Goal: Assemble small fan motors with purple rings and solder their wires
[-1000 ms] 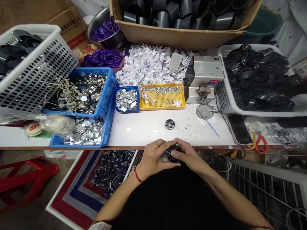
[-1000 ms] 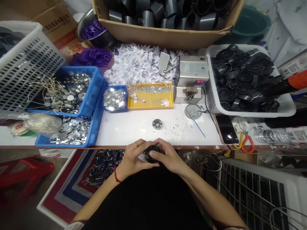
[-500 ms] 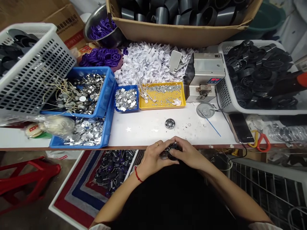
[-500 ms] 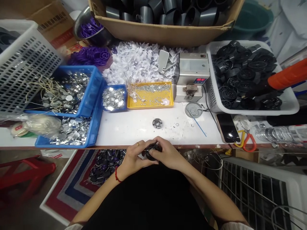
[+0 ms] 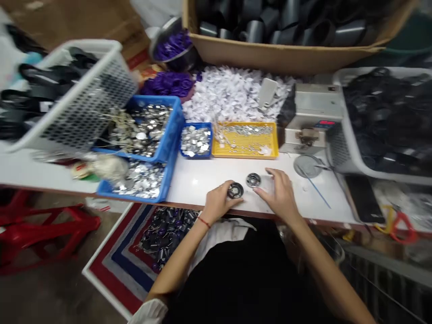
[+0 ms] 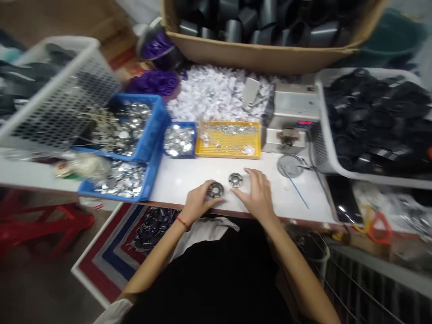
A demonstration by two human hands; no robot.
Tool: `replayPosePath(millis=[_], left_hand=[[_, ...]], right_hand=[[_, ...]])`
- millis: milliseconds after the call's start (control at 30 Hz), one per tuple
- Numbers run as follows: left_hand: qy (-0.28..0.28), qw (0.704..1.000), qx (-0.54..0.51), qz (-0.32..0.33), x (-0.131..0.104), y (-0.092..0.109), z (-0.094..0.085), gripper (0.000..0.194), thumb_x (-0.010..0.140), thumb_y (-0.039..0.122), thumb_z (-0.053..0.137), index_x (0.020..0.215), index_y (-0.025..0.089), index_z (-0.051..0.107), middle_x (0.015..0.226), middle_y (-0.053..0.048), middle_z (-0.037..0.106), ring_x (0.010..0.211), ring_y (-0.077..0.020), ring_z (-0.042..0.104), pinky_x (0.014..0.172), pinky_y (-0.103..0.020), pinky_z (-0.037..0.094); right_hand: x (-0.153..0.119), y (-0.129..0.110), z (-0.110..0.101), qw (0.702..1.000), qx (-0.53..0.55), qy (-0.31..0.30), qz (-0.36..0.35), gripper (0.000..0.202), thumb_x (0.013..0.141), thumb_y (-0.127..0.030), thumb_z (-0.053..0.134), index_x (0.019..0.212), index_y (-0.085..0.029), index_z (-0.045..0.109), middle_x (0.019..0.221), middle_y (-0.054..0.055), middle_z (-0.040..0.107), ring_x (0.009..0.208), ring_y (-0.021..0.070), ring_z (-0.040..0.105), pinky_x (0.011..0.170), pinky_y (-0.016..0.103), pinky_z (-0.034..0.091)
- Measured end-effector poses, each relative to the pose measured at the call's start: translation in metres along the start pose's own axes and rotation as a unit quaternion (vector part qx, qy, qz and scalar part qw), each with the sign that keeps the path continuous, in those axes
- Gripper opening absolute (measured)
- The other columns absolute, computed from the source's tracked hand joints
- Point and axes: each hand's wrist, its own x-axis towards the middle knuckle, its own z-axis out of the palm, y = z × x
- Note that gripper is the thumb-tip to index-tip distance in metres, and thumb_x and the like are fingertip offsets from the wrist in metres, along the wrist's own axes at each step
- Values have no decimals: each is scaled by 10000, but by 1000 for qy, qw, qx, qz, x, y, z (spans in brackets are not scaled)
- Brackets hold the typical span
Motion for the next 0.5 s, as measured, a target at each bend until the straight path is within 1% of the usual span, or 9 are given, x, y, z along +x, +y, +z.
replayPosePath(millis=[67, 133, 233, 267, 333, 367, 433, 467, 500], left_hand=[[-3, 999, 36, -21, 6, -9, 9, 614, 807, 626, 607, 1234, 189, 543, 1068, -87, 660, 985, -247, 640, 831, -352, 512], [18, 997, 70, -21, 6, -14, 10, 682, 752, 672, 633, 1223, 182, 572, 1123, -127, 631, 1061, -285, 606, 896, -406, 492], [70, 994, 78, 19, -7, -21, -16, 793, 697, 663, 699, 1300, 175, 534, 1256, -156, 587, 1183, -303, 542, 1016, -461, 423], [100, 992, 72, 25, -14, -25, -35, 753, 733, 628, 692, 1309, 174, 524, 1251, -144, 599, 1179, -283, 546, 1027, -449, 417], [198, 977, 71, -18, -27, -42, -88, 453, 882, 496, 586, 1211, 184, 587, 1130, -91, 662, 1071, -219, 598, 962, -385, 456], [263, 958, 96, -62, -30, -54, -120, 320, 937, 421, 512, 1100, 174, 633, 1049, -82, 679, 1015, -207, 609, 935, -375, 462], [351, 903, 178, -174, -27, -82, -183, 267, 962, 301, 440, 999, 150, 657, 980, -90, 672, 937, -202, 608, 877, -356, 467], [347, 885, 220, -218, -21, -96, -211, 240, 942, 272, 463, 999, 149, 661, 1005, -96, 665, 940, -211, 602, 874, -355, 460], [295, 888, 255, -243, -12, -108, -234, 227, 923, 239, 474, 1006, 152, 667, 1041, -102, 659, 972, -221, 597, 883, -349, 449]], right_hand=[[9, 18, 17, 996, -83, -2, -33, 649, 812, -569, 578, 1309, -164, 480, 1278, 194, 553, 1165, 364, 500, 925, 507, 399], [11, 29, 37, 992, -109, -12, -63, 580, 854, -562, 516, 1282, -171, 505, 1237, 182, 590, 1131, 359, 518, 890, 496, 408], [3, 32, 56, 991, -102, 7, -89, 583, 886, -589, 445, 1302, -185, 497, 1222, 165, 612, 1113, 348, 530, 884, 484, 404], [-2, 31, 59, 991, -96, 11, -93, 625, 881, -616, 433, 1331, -184, 476, 1229, 167, 611, 1119, 351, 531, 891, 490, 399], [-10, 31, 60, 993, -75, 11, -94, 730, 859, -669, 429, 1396, -176, 414, 1255, 178, 599, 1136, 362, 532, 916, 514, 385], [-13, 31, 59, 994, -57, 12, -88, 774, 848, -685, 433, 1423, -170, 379, 1271, 184, 590, 1147, 366, 533, 934, 528, 376], [-15, 31, 57, 997, -10, 17, -72, 806, 839, -687, 446, 1445, -167, 341, 1291, 185, 579, 1164, 366, 538, 966, 544, 362], [-15, 31, 56, 998, 11, 22, -62, 791, 840, -678, 451, 1438, -170, 349, 1289, 180, 580, 1165, 362, 543, 975, 546, 359], [-15, 32, 56, 998, 27, 27, -53, 767, 842, -669, 456, 1421, -172, 372, 1275, 176, 588, 1158, 358, 551, 978, 543, 362]])
